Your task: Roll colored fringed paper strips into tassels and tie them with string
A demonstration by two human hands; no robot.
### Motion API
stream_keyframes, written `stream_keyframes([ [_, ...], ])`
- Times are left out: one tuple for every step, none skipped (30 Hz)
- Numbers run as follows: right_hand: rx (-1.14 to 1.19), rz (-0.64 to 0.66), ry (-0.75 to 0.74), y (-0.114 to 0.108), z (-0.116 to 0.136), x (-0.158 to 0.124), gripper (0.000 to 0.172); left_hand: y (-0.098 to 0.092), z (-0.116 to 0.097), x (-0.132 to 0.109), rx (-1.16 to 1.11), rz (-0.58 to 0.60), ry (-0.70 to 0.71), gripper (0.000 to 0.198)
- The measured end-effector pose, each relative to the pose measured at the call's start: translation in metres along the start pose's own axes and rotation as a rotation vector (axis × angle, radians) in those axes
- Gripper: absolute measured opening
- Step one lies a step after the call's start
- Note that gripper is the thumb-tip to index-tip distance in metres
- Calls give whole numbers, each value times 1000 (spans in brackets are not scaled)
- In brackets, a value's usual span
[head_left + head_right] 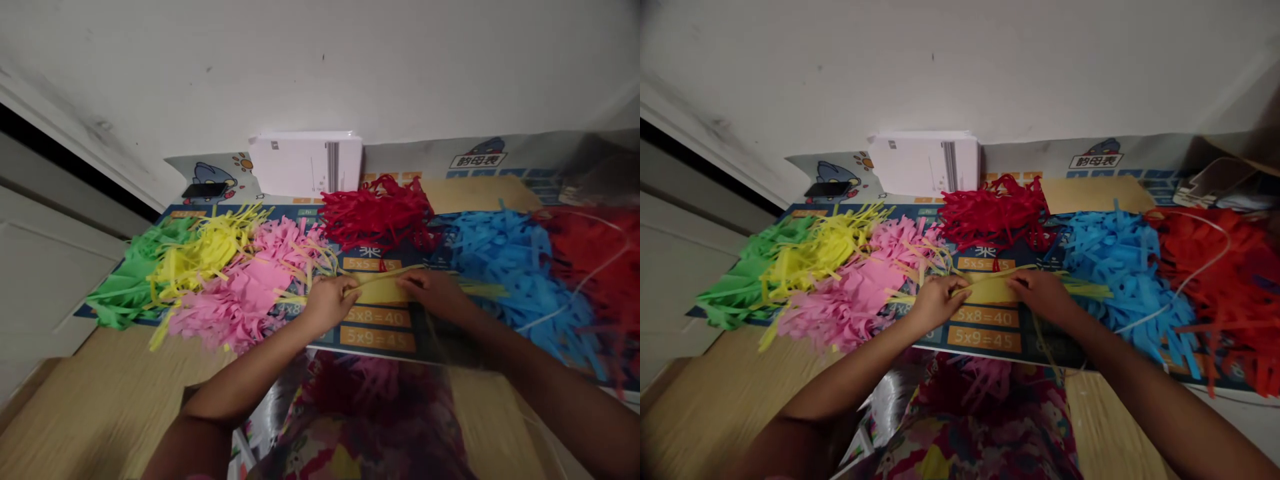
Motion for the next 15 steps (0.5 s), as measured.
stream_keyframes([
  [-30,-1,16,0,0,5,29,0,1,5,21,17,-34,19],
  [-62,4,28,2,0,9,27,0,1,9,50,33,-54,20],
  [-93,11,40,3,0,12,26,-1,1,12,82,44,-69,21],
  [-119,15,52,4,-1,13,25,-1,2,16,110,53,-81,22],
  [-138,17,63,5,-1,14,23,-2,2,18,131,61,-88,22],
  [-145,14,71,6,-1,14,22,-2,2,20,144,67,-91,22],
  [-146,3,79,6,-2,13,21,-1,2,22,154,73,-91,22],
  [-143,-13,85,6,-2,13,21,-1,3,24,162,76,-92,22],
  [-135,-30,85,5,-3,12,21,0,3,25,169,77,-92,23],
  [-128,-44,81,5,-3,12,22,1,4,26,178,78,-92,23],
  [-125,-54,77,5,-3,12,22,1,4,27,187,78,-90,23],
  [-125,-60,75,5,-4,13,23,2,5,28,195,77,-88,22],
  [-127,-63,73,5,-5,13,24,3,5,29,200,74,-84,21],
  [-129,-62,72,5,-6,14,25,3,5,30,202,70,-79,21],
  [-131,-61,74,5,-7,14,25,3,5,31,201,67,-75,20],
])
Point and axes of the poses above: each hand's wrist, its own x-axis towards the middle knuckle, its own y-axis out of the palm, z = x × y, the point moved 7 cm from there along x, towards the middle knuckle, and after that the axes turned 7 degrees about -x, right-handed, at the moved point
